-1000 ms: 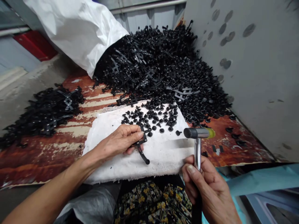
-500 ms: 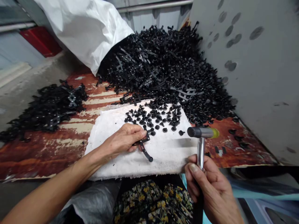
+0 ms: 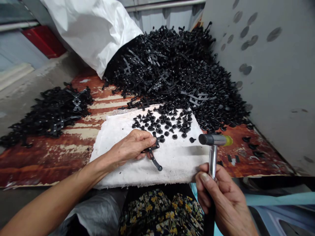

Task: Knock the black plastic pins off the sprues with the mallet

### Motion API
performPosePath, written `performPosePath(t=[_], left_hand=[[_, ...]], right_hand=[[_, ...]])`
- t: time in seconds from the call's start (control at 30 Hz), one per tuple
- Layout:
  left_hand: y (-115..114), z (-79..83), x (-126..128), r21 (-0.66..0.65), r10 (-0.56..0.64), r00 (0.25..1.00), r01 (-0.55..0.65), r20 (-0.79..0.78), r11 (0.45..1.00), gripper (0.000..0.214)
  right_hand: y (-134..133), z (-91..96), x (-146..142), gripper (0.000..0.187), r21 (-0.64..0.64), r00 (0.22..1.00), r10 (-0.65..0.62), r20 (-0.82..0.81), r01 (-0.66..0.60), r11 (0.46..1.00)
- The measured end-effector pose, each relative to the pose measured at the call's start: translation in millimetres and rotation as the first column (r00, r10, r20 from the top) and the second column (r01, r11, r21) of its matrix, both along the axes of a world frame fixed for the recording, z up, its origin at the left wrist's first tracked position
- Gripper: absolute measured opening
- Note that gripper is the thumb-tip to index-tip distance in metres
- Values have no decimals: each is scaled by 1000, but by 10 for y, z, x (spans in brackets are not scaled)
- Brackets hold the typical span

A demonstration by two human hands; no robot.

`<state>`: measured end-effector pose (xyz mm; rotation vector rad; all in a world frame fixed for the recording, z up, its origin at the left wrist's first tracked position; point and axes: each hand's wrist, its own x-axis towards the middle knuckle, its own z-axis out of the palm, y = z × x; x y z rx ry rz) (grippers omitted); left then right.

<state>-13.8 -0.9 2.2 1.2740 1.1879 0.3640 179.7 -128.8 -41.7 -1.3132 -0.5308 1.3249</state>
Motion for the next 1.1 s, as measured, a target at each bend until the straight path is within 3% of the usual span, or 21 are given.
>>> performPosePath(t=[0.37, 1.1], left_hand=[[-1, 25, 38, 4, 5, 999, -5, -49, 1000, 29], [-3, 0, 25, 13, -2, 1000, 3, -19, 1000, 36]], right_hand=[[-4, -2, -1, 36, -8, 1000, -4, -2, 4, 1000], [-11, -29, 27, 32, 0, 1000, 17, -1, -17, 1000]])
